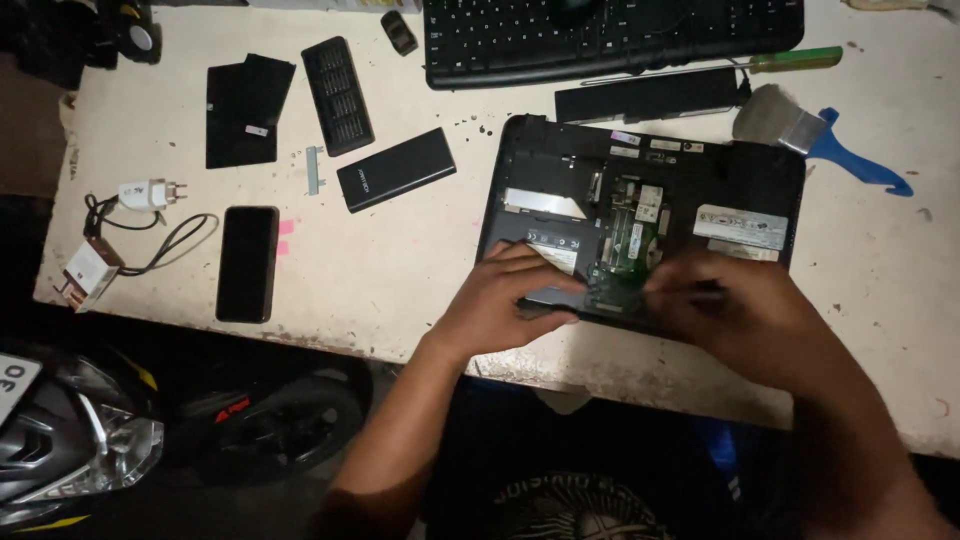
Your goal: The person uses a screwdriver to remove screws from the back of a disassembled laptop. They then use their hands to detach and remove a hard drive from the laptop chassis, placing it on the table.
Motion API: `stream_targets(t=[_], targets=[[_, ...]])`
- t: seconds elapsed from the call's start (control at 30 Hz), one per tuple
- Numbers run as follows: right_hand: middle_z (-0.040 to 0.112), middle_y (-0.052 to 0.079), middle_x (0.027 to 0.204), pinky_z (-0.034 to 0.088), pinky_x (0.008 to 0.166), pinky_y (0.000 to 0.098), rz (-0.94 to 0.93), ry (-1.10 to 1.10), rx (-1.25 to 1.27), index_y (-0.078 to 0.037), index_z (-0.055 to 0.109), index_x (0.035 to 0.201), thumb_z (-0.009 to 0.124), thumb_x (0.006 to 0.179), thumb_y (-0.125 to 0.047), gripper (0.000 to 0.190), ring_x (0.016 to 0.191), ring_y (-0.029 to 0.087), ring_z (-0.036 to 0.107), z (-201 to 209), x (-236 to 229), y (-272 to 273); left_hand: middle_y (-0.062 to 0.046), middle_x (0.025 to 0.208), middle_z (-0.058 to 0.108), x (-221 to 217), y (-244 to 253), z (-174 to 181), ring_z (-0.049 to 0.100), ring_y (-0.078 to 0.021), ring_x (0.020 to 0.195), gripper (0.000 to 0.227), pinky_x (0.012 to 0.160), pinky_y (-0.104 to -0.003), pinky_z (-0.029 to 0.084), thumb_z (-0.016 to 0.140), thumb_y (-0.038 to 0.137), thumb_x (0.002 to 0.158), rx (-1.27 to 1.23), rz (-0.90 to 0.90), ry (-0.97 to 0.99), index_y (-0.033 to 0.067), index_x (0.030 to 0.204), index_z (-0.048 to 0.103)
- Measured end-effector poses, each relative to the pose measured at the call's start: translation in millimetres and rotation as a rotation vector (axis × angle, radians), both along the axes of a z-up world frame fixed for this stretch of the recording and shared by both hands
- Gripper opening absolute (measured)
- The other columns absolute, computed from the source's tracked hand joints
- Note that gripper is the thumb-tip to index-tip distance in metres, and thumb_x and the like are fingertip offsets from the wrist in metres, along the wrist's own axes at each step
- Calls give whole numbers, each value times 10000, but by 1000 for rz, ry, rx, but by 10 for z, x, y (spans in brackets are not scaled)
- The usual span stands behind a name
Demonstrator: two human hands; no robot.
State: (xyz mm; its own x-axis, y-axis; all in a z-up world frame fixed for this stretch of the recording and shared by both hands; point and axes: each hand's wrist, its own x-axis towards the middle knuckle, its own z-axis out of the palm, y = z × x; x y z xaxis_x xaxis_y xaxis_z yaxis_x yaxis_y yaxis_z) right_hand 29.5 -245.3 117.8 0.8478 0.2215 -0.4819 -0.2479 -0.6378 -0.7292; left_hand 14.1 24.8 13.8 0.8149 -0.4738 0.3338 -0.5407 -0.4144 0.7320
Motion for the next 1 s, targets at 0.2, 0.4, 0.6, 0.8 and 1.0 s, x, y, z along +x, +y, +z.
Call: stream_targets(t=[0.2,0.4,0.6,0.8,1.0], targets=[[772,58,1017,604,851,378,-82,-136,185,-101,743,966,733,874,-109,93,942,214,736,-431,-181,-207,75,1095,776,-5,-61,26,683,-162,991,243,948,-338,445,823,336,895,-26,65,39,247,1113,762],[769,42,1093,539,915,417,-250,13,108,-118,749,992,734,881,-166,122,1097,216,710,-314,-283,0,77,964,776,-3,-81,-17,672,-140,904,121,870,-317,432,772,295,949,-67,81,-6,234,1052,786],[757,47,1195,587,966,401,-186,-5,61,-163,762,1122,702,897,-203,236,1115,225,723,-367,-323,43,65,958,780,-12,-88,-14,680,-140,876,85,865,-316,434,789,248,941,-128,92,-12,205,1014,784],[771,50,1121,612,823,329,-76,-256,98,-151,771,1150,710,913,-185,248,993,184,737,-507,-406,12,75,954,775,-20,-80,-38,684,-137,889,101,875,-309,449,801,246,936,-139,97,-2,223,1034,792],[749,81,1005,574,693,319,-361,-291,9,-103,610,1039,878,804,-227,377,844,197,733,-559,-500,95,67,921,767,-14,-76,20,676,-127,884,54,849,-308,406,788,245,940,-121,54,-37,211,978,801]])
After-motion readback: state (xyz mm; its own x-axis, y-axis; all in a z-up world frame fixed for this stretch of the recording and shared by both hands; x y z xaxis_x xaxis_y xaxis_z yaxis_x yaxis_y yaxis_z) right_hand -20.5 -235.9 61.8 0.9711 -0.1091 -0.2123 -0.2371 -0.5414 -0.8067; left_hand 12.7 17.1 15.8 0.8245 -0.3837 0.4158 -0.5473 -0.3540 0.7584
